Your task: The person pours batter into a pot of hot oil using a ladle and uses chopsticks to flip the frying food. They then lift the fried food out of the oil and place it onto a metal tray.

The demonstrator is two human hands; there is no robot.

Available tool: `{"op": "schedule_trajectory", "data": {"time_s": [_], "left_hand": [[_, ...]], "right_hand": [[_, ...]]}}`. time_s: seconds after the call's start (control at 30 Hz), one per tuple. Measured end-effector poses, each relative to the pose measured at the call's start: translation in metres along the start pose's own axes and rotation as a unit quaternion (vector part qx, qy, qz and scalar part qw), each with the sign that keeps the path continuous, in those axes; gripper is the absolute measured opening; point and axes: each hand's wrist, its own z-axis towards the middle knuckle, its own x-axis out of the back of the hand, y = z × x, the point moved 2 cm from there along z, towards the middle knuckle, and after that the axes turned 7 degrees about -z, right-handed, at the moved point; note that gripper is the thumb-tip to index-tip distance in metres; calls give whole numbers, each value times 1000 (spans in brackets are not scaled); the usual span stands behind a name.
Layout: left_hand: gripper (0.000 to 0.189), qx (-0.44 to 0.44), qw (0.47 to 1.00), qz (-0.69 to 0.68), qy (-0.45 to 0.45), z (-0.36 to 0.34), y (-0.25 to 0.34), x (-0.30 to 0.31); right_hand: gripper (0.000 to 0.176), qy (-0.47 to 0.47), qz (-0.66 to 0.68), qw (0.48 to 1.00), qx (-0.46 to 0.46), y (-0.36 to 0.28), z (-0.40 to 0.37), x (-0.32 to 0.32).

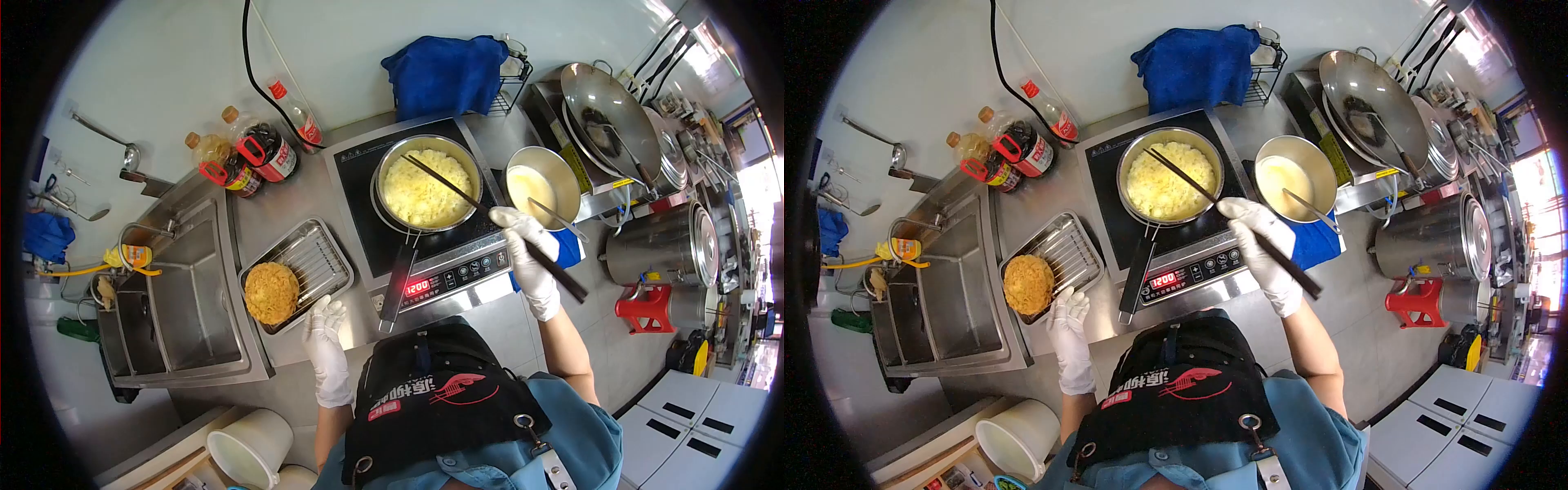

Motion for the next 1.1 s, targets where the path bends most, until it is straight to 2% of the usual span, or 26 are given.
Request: {"op": "schedule_trajectory", "data": {"time_s": [0.07, 0.13, 0.17, 0.2, 0.27, 0.73, 1.1], "left_hand": [[32, 0, 1000, -6, -5, 2, -1, 2], [32, -2, 1000, 2, -15, 2, -1, 3], [32, -3, 1000, 2, -15, 2, -1, 2], [32, -4, 1000, 5, -21, 2, -1, 0], [32, -5, 1000, 9, -28, 2, -1, -2], [32, -7, 1000, 12, -20, 2, -1, -2], [34, -6, 999, 32, -30, 0, 2, -7]], "right_hand": [[16, 87, 58, 989, -105, 4, -3, 5], [24, 164, 193, 941, -223, 10, -3, 8], [29, 193, 202, 929, -241, 17, -4, 7], [29, 194, 203, 929, -241, 23, -5, 6], [27, 204, 276, 897, -279, 35, -8, 2], [30, 170, 250, 897, -321, 47, -16, -12], [30, 173, 246, 901, -312, 46, -10, -9]]}}
